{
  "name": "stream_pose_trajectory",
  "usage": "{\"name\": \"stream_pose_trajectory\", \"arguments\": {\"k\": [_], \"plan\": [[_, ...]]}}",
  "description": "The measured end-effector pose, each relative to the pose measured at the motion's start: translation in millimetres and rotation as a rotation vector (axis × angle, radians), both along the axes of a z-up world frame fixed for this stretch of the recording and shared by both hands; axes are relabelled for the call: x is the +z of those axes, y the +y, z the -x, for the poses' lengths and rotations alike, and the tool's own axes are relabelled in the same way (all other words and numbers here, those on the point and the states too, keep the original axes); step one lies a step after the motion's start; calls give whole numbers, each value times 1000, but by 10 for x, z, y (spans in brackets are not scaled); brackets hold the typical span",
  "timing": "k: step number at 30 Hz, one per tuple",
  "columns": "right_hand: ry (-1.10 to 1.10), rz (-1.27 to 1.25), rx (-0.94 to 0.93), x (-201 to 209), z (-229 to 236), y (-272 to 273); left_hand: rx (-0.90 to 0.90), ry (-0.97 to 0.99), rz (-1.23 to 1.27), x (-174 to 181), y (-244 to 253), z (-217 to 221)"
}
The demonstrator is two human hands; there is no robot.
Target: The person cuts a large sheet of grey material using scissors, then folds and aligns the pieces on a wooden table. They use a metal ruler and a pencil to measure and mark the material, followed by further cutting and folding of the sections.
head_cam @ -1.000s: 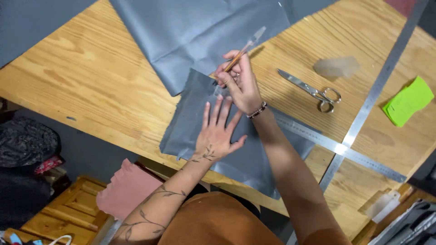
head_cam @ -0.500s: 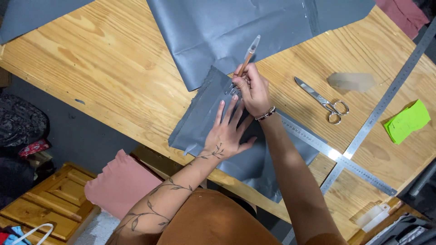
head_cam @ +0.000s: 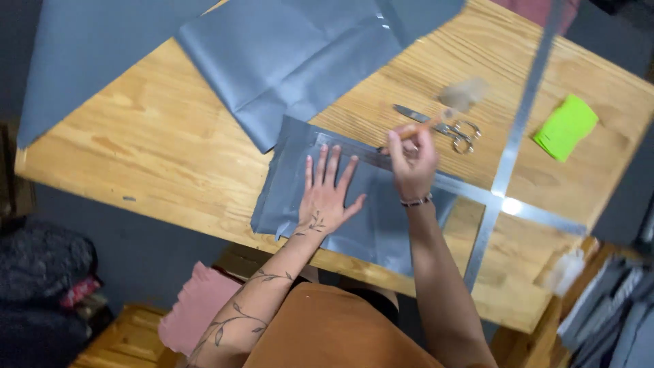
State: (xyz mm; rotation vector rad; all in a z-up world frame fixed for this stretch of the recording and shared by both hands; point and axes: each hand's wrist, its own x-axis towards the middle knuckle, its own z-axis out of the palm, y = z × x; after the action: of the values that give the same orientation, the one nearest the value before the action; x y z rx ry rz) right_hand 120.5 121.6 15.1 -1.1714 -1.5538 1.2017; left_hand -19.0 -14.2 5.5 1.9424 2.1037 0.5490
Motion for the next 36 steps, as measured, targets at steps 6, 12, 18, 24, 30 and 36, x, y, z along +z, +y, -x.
{"name": "stream_pose_trajectory", "arguments": {"k": [6, 12, 18, 24, 30, 36], "plan": [[-731, -463, -229, 324, -1238, -390, -16, -13, -142, -30, -25, -42], [-1060, -259, -69, -211, -2254, -321, -38, 18, -151, 71, -37, -105], [-1000, -381, 24, -843, -2643, -167, -26, 93, -155, 110, -97, -222], [-1217, -312, 27, -823, -2549, -199, -144, 245, -201, 263, -192, -340], [-1047, -539, 108, -28, -2485, -517, -10, 222, -261, 577, -527, -568], [-961, -596, 25, -5, -2431, -843, 103, 127, -206, 446, -1261, -756]]}}
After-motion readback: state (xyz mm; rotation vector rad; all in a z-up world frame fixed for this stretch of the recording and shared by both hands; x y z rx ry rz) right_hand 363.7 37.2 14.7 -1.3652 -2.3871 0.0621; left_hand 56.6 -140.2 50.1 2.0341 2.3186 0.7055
